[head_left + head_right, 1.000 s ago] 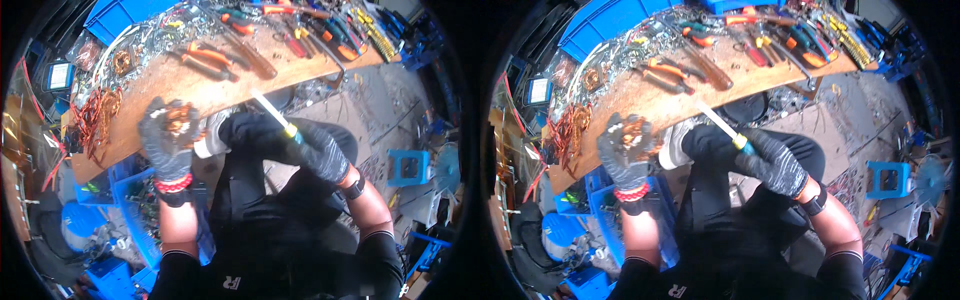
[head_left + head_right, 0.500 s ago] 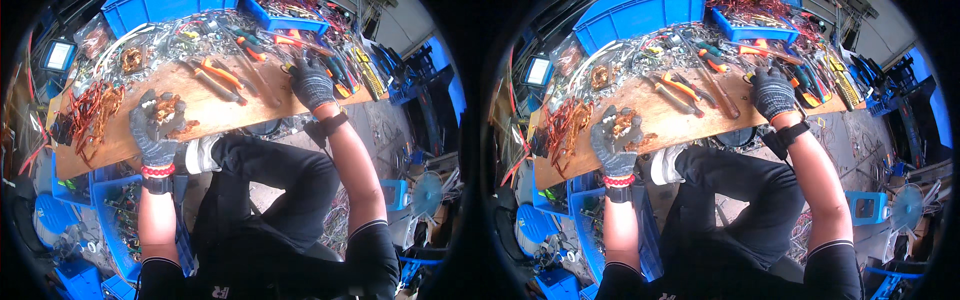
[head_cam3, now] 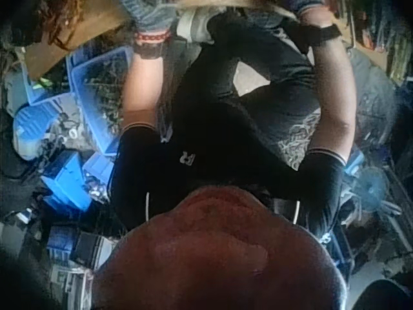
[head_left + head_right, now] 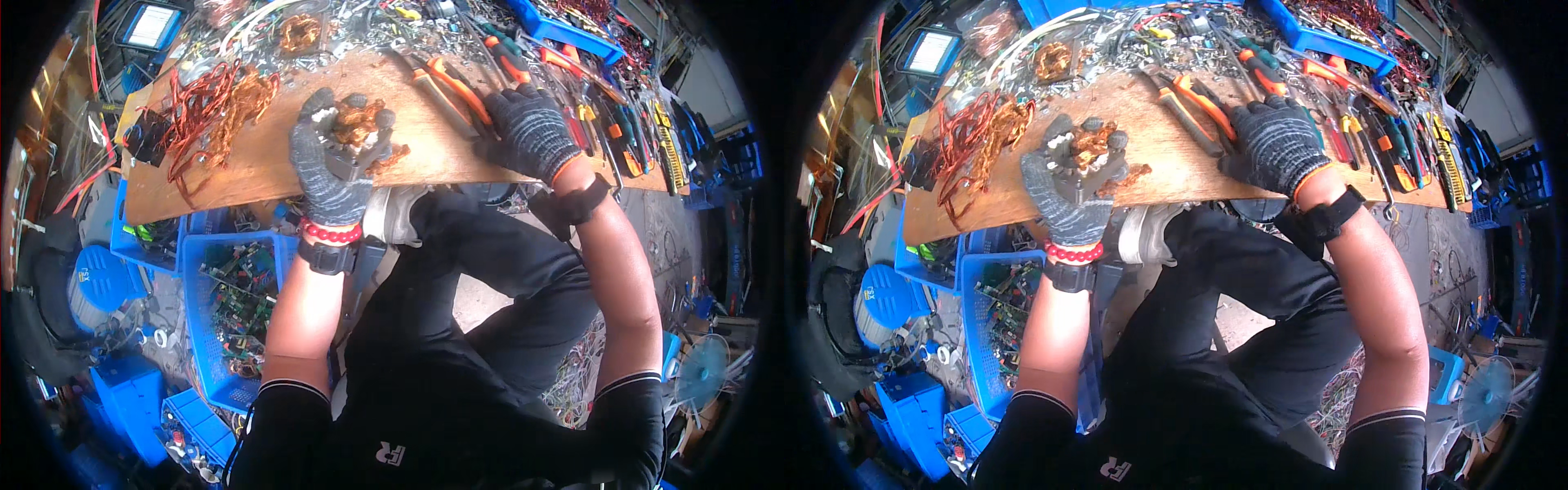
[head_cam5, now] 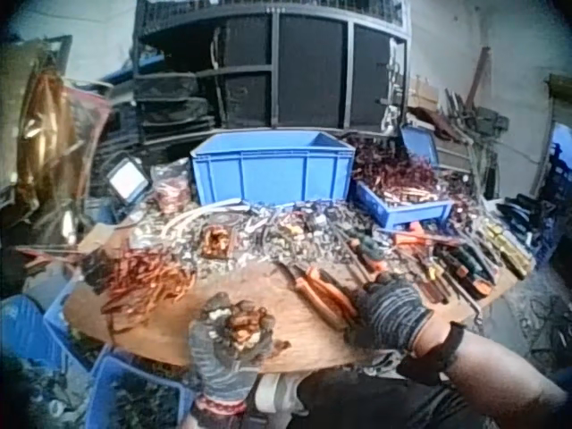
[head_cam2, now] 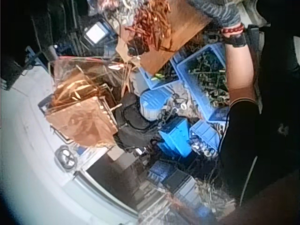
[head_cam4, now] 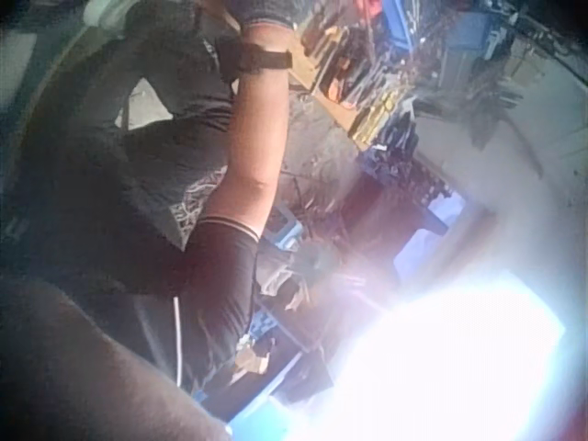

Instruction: Disassembling a copper-wound motor stator using pliers and a screwdriver to remove wires and components.

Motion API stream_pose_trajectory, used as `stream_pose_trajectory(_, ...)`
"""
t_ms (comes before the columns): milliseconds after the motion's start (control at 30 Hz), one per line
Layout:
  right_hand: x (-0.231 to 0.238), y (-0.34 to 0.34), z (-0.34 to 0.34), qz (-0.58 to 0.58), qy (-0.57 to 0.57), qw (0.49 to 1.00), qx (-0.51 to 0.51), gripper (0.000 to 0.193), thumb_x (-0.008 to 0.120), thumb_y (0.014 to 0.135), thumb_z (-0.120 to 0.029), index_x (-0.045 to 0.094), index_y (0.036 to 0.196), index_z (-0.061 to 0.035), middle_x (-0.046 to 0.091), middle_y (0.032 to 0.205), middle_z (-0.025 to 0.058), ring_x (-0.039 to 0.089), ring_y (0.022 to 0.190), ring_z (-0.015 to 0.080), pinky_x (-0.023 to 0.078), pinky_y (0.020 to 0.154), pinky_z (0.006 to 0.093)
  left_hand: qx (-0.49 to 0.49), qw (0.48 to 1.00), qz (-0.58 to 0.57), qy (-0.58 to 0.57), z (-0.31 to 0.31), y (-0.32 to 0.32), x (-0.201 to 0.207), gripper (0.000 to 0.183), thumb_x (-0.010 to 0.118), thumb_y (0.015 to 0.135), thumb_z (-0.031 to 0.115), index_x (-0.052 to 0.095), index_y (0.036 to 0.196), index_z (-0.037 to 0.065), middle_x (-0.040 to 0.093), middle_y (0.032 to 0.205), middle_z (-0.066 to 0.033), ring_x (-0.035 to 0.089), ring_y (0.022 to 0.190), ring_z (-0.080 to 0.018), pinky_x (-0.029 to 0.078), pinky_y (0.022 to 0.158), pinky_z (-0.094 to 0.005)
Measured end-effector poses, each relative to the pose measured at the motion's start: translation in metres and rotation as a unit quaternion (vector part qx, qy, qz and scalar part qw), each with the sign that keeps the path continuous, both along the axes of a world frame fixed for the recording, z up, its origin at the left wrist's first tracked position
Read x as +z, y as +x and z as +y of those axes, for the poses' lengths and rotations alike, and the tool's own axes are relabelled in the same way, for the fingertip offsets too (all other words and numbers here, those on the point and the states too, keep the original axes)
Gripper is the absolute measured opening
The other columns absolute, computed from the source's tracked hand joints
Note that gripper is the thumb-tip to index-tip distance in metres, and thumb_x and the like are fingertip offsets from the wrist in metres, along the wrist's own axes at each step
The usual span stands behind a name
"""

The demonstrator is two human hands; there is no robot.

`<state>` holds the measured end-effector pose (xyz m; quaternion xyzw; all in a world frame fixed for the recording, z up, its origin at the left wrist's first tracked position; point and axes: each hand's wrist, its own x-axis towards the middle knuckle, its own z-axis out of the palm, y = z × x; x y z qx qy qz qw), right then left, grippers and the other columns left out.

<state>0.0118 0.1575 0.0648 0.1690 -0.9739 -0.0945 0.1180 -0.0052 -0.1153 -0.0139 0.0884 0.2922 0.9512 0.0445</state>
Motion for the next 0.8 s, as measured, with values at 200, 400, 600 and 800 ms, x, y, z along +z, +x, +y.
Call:
stream_pose_trajectory(200,0.002,-0.010,-0.014,-0.093,-0.010,0.984,-0.150,0.051,0.076,0.078,-0.046,0.069,0.117,-0.0139,0.072,0.106,0.0191,0.068,0.105,0.0373,0.053,0.092,0.0472,0.057,0.998,-0.012,-0.013,0.004,0.003,0.002,0.058,0.048,0.099,0.054,0.053,0.138,0.013,0.065,0.123,-0.0172,0.069,0.100,-0.0436,0.062,0.073,-0.0505)
stream_pose_trajectory(400,-0.002,-0.009,-0.011,-0.060,-0.050,0.986,-0.148,0.038,0.073,0.086,-0.037,0.067,0.108,-0.0077,0.069,0.100,0.0219,0.068,0.097,0.0413,0.053,0.083,0.0512,-0.060,0.990,-0.023,0.123,-0.009,-0.006,-0.008,0.071,0.052,0.094,0.071,0.063,0.130,0.010,0.066,0.123,-0.0201,0.067,0.105,-0.0438,0.060,0.073,-0.0514)
stream_pose_trajectory(600,-0.009,-0.023,0.062,-0.011,-0.012,0.999,-0.052,0.022,0.062,0.094,-0.021,0.066,0.111,-0.0071,0.068,0.097,0.0190,0.067,0.093,0.0393,0.053,0.082,0.0491,-0.057,0.981,-0.078,0.168,-0.010,-0.009,-0.005,0.078,0.056,0.089,0.076,0.067,0.126,0.009,0.066,0.124,-0.0231,0.063,0.109,-0.0430,0.054,0.071,-0.0477)
stream_pose_trajectory(800,0.021,0.039,0.069,-0.045,-0.273,0.934,-0.228,0.022,0.063,0.094,-0.021,0.065,0.109,-0.0051,0.068,0.109,0.0104,0.068,0.093,0.0256,0.054,0.076,0.0369,-0.047,0.983,-0.101,0.149,-0.013,-0.005,-0.002,0.078,0.056,0.089,0.076,0.067,0.125,0.008,0.065,0.124,-0.0248,0.062,0.112,-0.0427,0.053,0.072,-0.0478)
